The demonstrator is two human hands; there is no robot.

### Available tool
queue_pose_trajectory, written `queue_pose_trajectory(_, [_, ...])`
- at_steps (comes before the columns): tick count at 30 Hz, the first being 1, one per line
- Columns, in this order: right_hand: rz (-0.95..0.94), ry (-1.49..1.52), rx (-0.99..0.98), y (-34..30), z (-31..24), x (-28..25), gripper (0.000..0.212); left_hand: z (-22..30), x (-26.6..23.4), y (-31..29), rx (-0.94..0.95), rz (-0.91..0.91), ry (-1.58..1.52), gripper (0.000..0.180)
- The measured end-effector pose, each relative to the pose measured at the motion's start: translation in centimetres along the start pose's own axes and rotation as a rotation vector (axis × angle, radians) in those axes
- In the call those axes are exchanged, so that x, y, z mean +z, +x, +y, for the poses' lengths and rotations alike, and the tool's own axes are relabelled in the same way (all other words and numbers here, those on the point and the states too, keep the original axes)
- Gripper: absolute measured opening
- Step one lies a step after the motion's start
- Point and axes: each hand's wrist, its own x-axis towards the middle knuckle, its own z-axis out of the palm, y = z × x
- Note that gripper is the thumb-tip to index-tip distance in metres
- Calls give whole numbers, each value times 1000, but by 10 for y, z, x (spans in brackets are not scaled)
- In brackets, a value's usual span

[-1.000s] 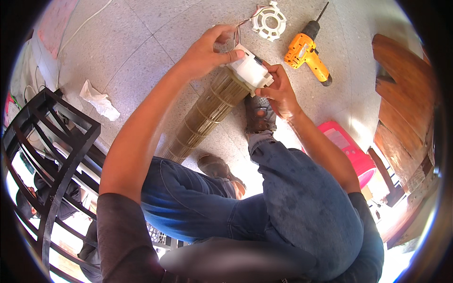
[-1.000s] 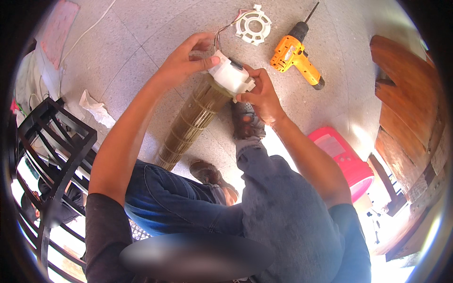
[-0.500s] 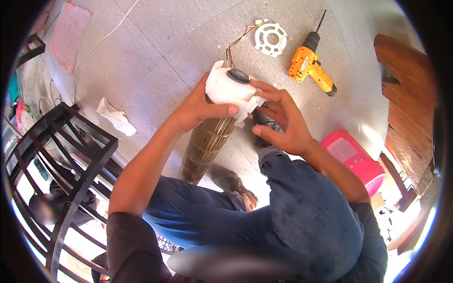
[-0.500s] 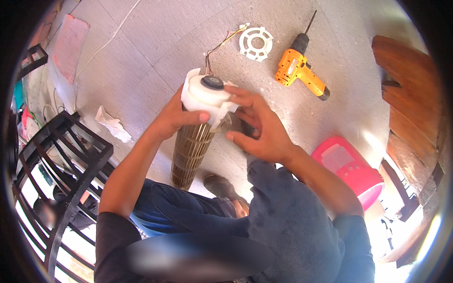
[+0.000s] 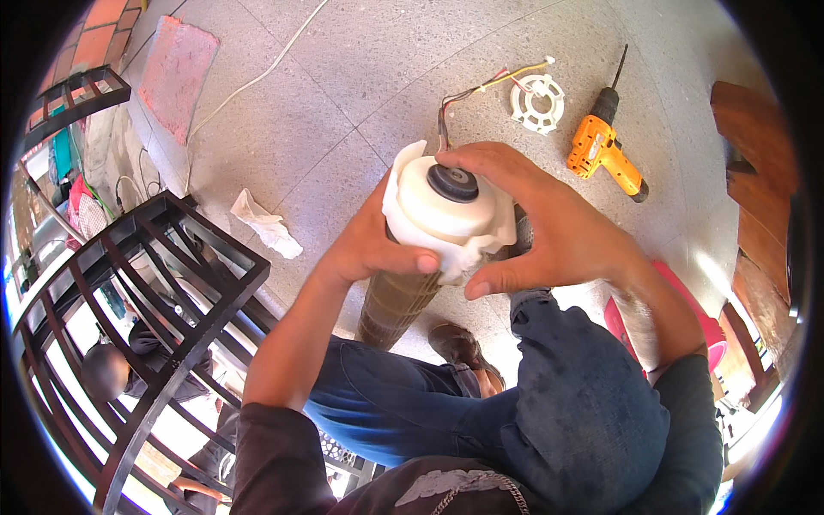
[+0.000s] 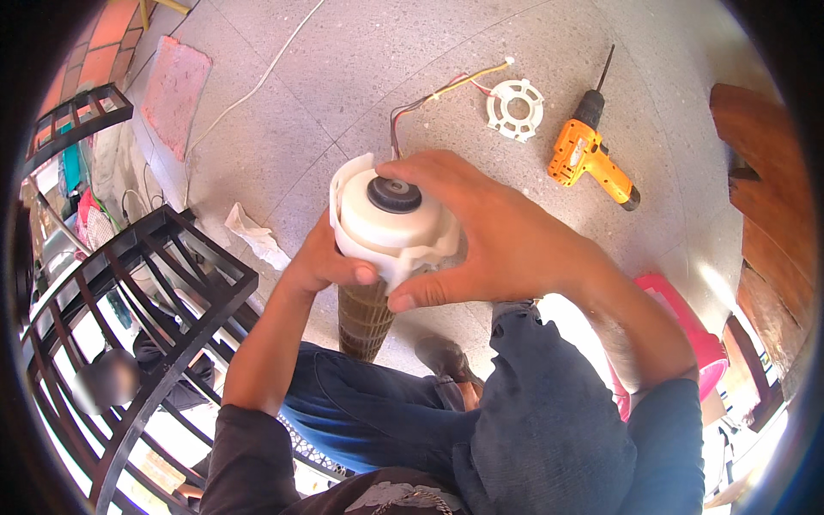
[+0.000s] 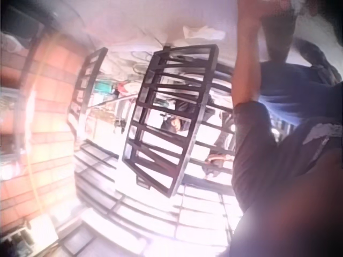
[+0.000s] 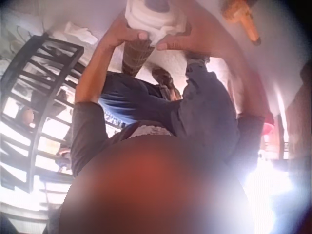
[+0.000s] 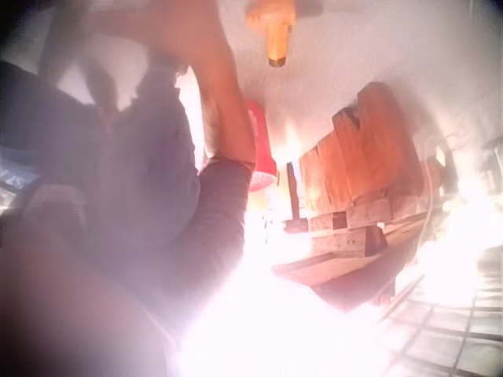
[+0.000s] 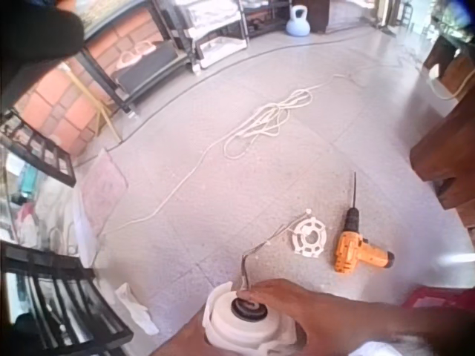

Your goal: The person uses a yellow cordless drill to remove screws from a cylindrical air conditioner component. They then detach the component from the housing, separate the internal motor and fan assembly, and place the parts on the floor.

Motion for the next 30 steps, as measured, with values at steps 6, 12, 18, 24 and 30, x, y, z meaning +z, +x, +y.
queue_pose_trajectory(6, [38, 49, 128, -7, 5, -10, 74, -15, 38, 1, 97, 186, 146, 106])
queue_pose_trajectory(12, [75, 49, 259, -9, 39, 12, 98, -46, 29, 36, 149, 331, 474, 110])
queue_pose_trajectory(18, [235, 17, 253, 3, 92, 28, 94, -70, 36, 71, 98, 525, 878, 107])
queue_pose_trajectory(24, [253, 161, 276, 7, 134, 19, 75, -75, 37, 93, 59, 529, 913, 112])
queue_pose_trajectory(30, [175, 280, 226, 18, 157, 10, 74, -82, 27, 107, 170, 588, 1030, 101])
